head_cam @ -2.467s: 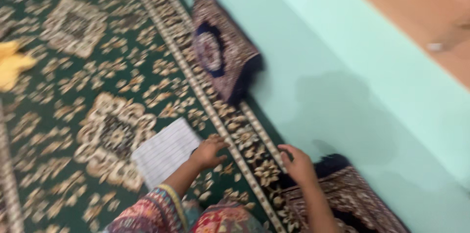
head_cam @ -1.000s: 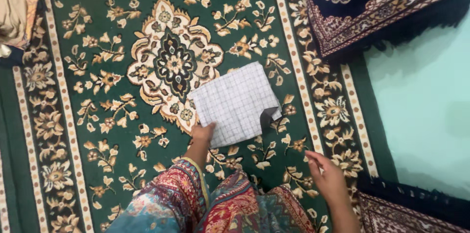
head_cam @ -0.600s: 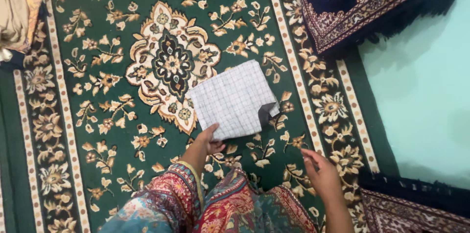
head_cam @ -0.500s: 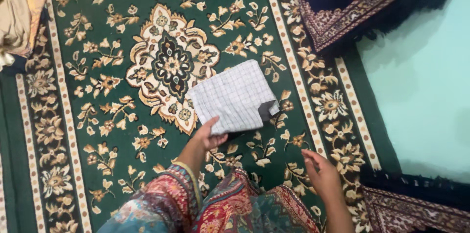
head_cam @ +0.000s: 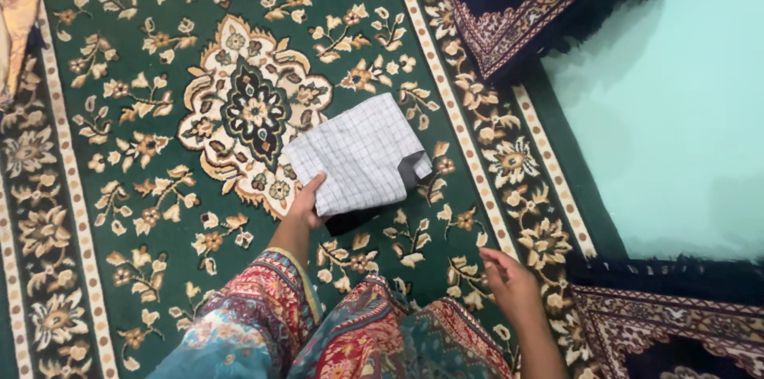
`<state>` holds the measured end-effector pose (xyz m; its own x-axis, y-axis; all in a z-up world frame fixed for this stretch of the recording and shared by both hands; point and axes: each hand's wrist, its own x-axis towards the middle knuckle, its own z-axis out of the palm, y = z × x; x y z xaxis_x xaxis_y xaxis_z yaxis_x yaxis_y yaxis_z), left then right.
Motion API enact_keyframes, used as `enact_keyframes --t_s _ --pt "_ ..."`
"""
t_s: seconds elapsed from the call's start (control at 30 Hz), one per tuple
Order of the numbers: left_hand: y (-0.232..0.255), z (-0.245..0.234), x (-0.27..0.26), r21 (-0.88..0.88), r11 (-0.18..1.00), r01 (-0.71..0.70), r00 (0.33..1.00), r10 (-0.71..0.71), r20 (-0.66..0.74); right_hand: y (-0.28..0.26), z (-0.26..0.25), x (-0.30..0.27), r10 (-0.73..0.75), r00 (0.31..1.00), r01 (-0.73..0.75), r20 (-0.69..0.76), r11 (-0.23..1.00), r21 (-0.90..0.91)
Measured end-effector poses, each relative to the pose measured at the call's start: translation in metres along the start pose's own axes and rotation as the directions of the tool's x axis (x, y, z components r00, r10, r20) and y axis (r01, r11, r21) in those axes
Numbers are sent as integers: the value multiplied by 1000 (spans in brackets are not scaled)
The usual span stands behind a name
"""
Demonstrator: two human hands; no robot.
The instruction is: The person picks up several folded items of clothing from the floor one at a time and stacks them on a window sill.
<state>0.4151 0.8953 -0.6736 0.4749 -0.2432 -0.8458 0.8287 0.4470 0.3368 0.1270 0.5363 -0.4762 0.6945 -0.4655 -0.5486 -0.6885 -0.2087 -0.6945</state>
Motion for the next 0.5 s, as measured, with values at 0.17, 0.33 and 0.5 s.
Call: enact_keyframes --t_s 0.17,0.33,0.5 --pt "18 61 -41 -78 994 -80 991 87 101 37 10 42 -176 981 159 78 968 193" --pt "15 134 -109 -222 972 -75 943 141 301 25 94 80 20 710 -608 704 521 599" --pt "-10 192 -193 -224 968 113 860 17 509 -5 153 113 -764 499 -635 409 -1 773"
